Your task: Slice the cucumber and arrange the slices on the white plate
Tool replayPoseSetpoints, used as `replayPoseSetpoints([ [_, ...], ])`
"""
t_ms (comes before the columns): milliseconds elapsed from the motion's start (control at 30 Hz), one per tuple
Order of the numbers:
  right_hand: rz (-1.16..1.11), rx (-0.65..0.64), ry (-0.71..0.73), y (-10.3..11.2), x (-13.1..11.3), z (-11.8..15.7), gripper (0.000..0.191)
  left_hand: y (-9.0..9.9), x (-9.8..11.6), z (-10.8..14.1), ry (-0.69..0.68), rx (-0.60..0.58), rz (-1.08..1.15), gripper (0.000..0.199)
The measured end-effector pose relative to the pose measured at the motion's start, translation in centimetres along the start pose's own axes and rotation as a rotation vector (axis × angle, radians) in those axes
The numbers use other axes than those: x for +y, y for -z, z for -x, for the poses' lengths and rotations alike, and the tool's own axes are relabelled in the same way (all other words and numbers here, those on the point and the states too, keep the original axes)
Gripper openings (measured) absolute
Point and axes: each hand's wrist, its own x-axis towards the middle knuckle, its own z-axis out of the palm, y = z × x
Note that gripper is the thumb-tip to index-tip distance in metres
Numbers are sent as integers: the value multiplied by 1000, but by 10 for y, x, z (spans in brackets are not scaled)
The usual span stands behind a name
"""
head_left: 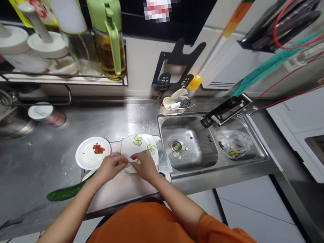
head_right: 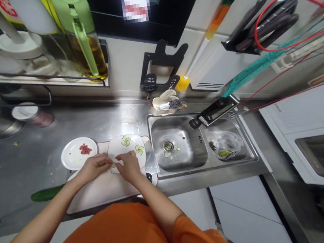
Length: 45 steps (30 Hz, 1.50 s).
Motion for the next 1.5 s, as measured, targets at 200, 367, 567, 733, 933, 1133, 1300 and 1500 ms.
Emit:
replayPoseSetpoints([
  [200,-84,-21,-78,8,2,-5,14,-13,1,-11,192,-35,204,30],
  [367,-150,-17,-1,19,10,-5,12,-20,7,-13,458,-21,593,45],
  [567,-363,-129,62,40,15,-9,8,-34,12,-13,793,-258,1011,42],
  [733,-475,-189,33,47,25,-11,7,-42,11,-14,721,-232,1235,36],
  [933,-332,-223,-38,38,43,-17,11,-51,5,-14,716,-34,948,34],
  [1133,35,-284,-76,32,47,-20,14,-63,12,-12,596,-30,424,16],
  [1300,214,-338,-14,30,47,-20,17,-69,20,-10,561,-42,187,16],
  [1500,257,-370,-6,30,47,-20,20,-70,23,-10,548,-50,137,15],
])
